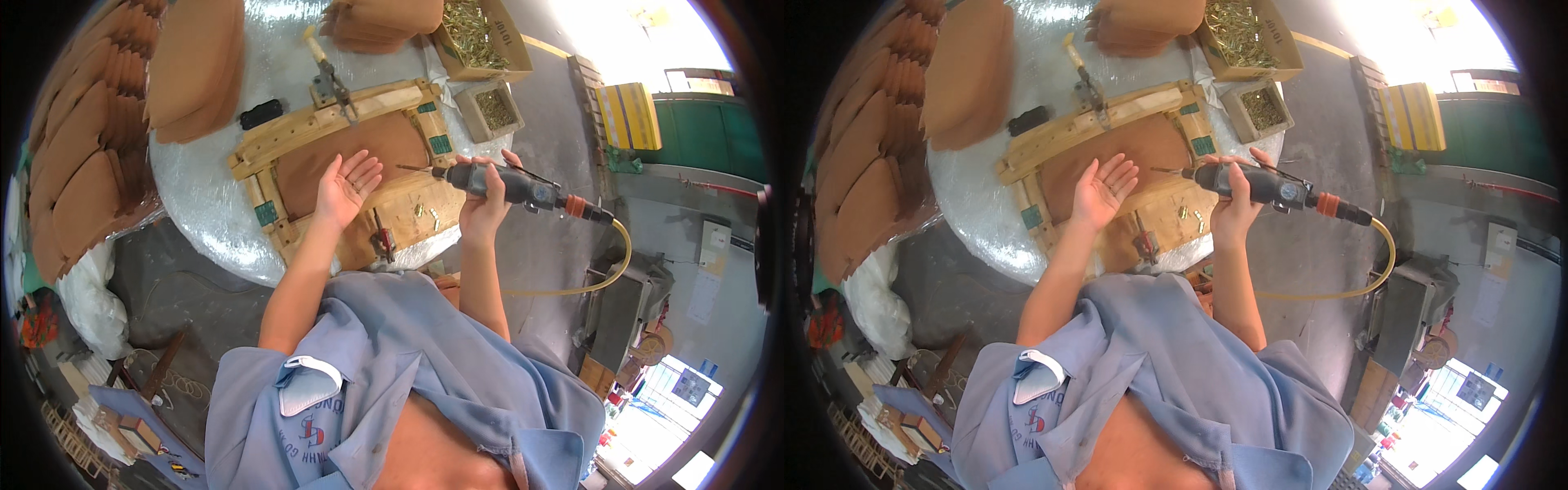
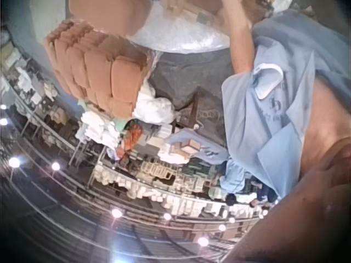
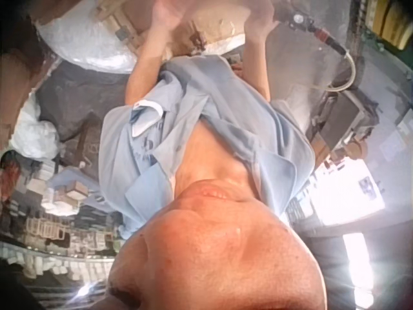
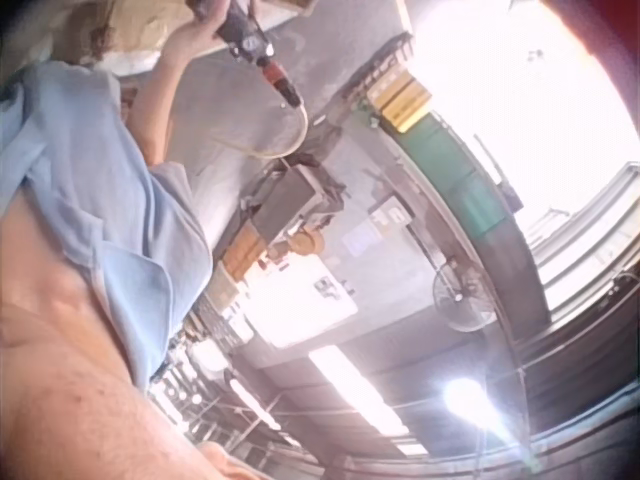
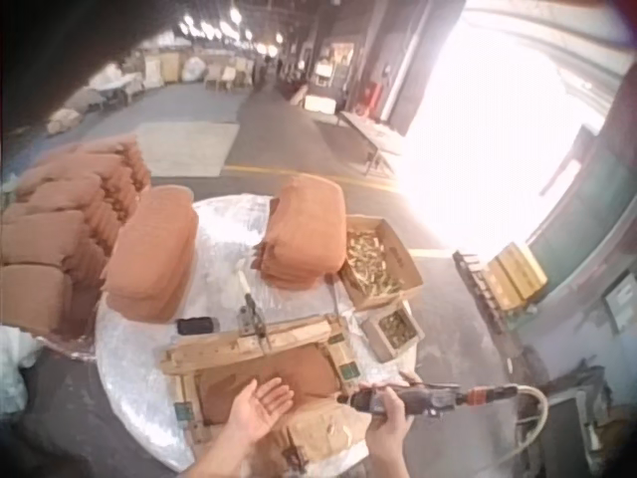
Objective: The person assembles a wooden chair frame by placing a brown cushion into a jig, aligning parts, and using a pneumatic drill to fasten screws. They repeatedly adjust the cushion and frame, then remove the cushion and set it aside before continuing with additional fastening steps.
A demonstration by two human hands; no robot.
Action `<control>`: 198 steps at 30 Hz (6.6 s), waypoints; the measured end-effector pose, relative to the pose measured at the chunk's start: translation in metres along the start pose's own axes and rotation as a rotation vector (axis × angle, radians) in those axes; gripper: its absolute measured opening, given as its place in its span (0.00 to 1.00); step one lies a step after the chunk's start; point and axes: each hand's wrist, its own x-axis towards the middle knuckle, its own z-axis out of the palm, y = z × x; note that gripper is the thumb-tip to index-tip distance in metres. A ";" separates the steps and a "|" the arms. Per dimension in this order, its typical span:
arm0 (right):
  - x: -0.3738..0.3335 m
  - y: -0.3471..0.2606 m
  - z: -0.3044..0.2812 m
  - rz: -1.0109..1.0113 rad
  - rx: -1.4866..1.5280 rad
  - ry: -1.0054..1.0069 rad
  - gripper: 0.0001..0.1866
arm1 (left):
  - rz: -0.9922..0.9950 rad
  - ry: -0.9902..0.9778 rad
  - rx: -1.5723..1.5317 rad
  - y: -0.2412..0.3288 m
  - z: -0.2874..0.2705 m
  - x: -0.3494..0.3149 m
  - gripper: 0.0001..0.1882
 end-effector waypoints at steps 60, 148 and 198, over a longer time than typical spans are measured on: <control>-0.103 -0.052 0.025 0.076 0.069 0.050 0.26 | 0.417 -0.277 1.703 0.020 0.053 -0.134 0.10; 0.137 0.116 -0.020 -0.214 -0.467 0.086 0.26 | -0.034 0.296 1.187 0.063 -0.014 0.018 0.21; -0.105 -0.034 0.050 -0.015 0.023 -0.089 0.29 | -0.017 -0.234 0.216 0.027 0.046 -0.105 0.52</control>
